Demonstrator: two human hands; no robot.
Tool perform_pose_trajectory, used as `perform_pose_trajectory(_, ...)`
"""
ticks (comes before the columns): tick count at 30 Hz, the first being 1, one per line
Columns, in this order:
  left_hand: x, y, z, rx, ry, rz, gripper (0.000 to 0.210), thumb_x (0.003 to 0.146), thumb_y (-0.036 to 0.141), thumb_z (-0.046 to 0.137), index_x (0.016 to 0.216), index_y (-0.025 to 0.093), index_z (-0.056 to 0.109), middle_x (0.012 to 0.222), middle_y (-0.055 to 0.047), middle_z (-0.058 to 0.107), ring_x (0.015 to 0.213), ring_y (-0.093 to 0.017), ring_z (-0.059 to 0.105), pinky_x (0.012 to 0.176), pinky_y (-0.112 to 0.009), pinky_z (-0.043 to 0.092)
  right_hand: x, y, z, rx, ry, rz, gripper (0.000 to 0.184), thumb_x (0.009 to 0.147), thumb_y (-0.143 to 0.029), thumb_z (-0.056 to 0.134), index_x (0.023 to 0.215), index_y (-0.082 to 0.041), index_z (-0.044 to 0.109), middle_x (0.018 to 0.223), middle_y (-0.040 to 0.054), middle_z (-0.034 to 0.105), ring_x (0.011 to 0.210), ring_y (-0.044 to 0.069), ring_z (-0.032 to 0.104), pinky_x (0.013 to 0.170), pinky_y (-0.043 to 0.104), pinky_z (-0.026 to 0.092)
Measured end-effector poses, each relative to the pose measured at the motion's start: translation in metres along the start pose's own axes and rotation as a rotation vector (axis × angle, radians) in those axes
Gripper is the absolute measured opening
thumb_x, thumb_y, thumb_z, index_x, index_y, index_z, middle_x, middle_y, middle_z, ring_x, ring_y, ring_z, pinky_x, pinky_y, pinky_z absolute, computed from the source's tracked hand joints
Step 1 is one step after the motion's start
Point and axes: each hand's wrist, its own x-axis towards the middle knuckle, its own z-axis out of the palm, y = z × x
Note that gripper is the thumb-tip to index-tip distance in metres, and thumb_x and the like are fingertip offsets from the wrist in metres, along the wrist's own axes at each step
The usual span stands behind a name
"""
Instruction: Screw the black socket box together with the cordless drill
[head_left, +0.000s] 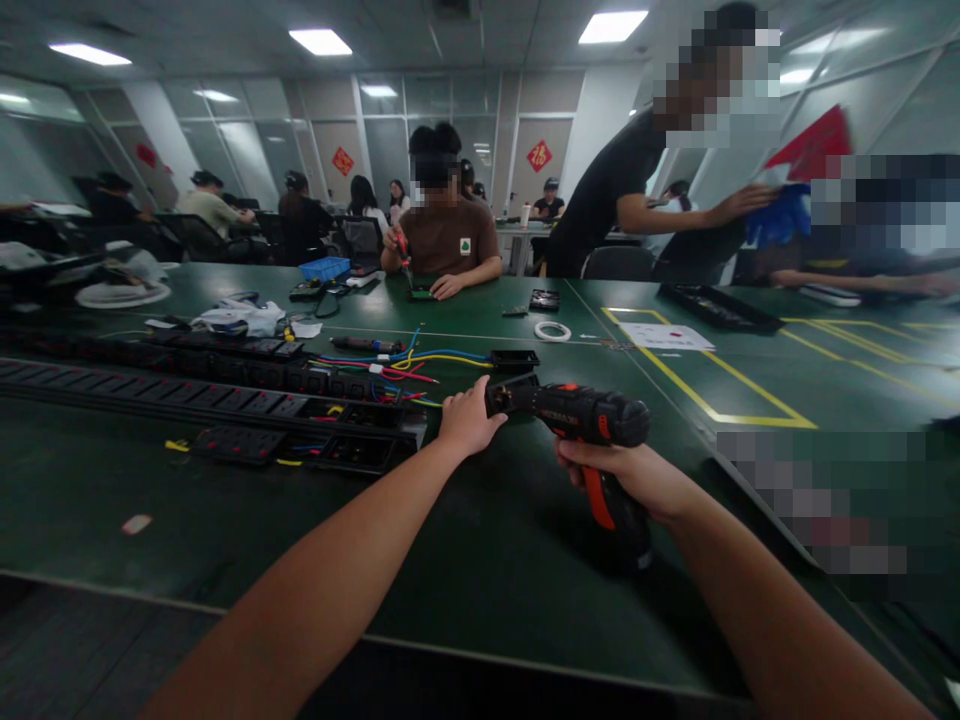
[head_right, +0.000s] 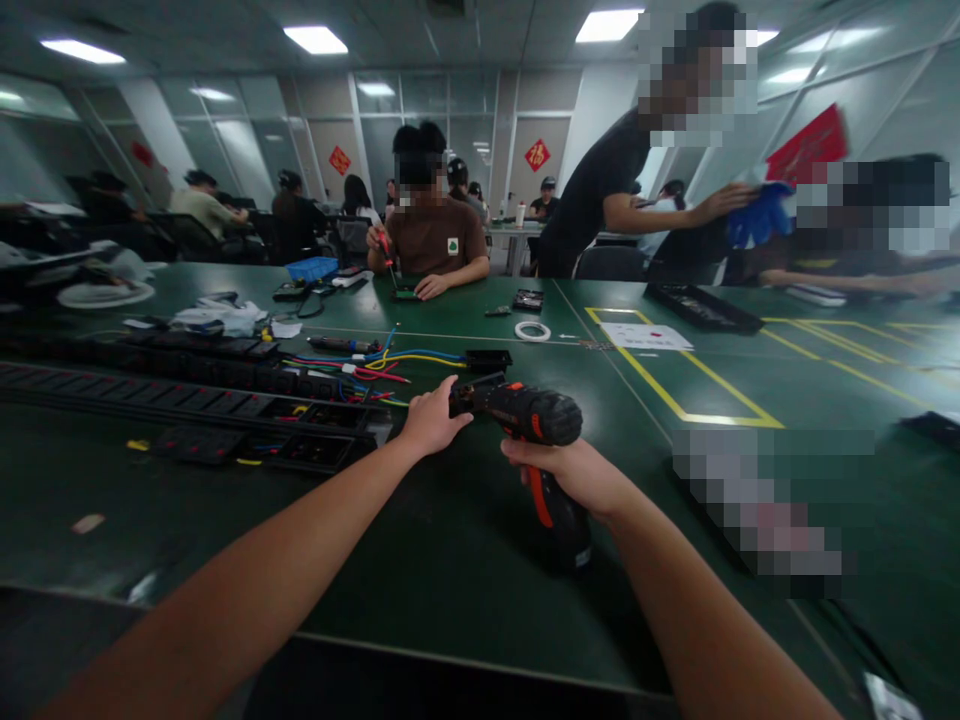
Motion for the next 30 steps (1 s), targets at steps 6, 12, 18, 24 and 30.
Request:
perform_pose_trajectory(6,-0.001,0.002,-0.004,-0.008,-0.007,0.009,0.058,0.092,0.046,0.07,0.143,0.024,0.051,0.137,-0.011,0.069,0.126,-0.033,0.063,0.107,-0.044,0.042,0.001,0.002,-0.002,-0.021,0.0,-0.037,0.043,0.07,-0.055,0.089,0.084,-0.018,0.071,0.075,0.0011,0.066,0.068,0.019,0.061,0.066,0.033,0.047)
perform_pose_trajectory(12,-0.001,0.002,-0.004,0.0,0.003,0.021,0.057,0.092,0.046,0.07,0.141,0.024,0.052,0.134,-0.011,0.07,0.123,-0.033,0.064,0.105,-0.046,0.044,0.002,0.001,-0.004,-0.035,-0.011,-0.032,0.042,0.07,-0.055,0.089,0.081,-0.019,0.07,0.073,0.0007,0.065,0.066,0.018,0.059,0.063,0.032,0.045)
perform_pose_trajectory(18,-0.002,0.003,-0.006,-0.001,0.011,0.031,0.057,0.091,0.046,0.069,0.141,0.023,0.052,0.133,-0.01,0.071,0.122,-0.033,0.065,0.104,-0.046,0.044,0.0,-0.003,-0.001,-0.044,-0.015,-0.059,0.042,0.072,-0.055,0.087,0.083,-0.019,0.07,0.071,0.0,0.064,0.066,0.018,0.058,0.065,0.033,0.045)
perform_pose_trajectory(24,-0.002,0.004,-0.006,0.012,0.005,0.023,0.056,0.092,0.046,0.068,0.141,0.023,0.053,0.133,-0.011,0.071,0.122,-0.033,0.065,0.104,-0.045,0.045,-0.003,-0.007,0.001,-0.084,0.001,-0.064,0.042,0.071,-0.056,0.087,0.077,-0.019,0.069,0.067,-0.0001,0.064,0.062,0.017,0.056,0.063,0.032,0.043)
perform_pose_trajectory(30,-0.001,0.002,-0.004,0.012,0.0,0.026,0.057,0.092,0.048,0.067,0.142,0.024,0.052,0.133,-0.011,0.071,0.122,-0.033,0.065,0.105,-0.046,0.045,-0.005,-0.01,0.002,-0.102,-0.002,-0.051,0.044,0.068,-0.058,0.087,0.076,-0.019,0.068,0.066,0.0,0.063,0.062,0.018,0.056,0.063,0.033,0.043)
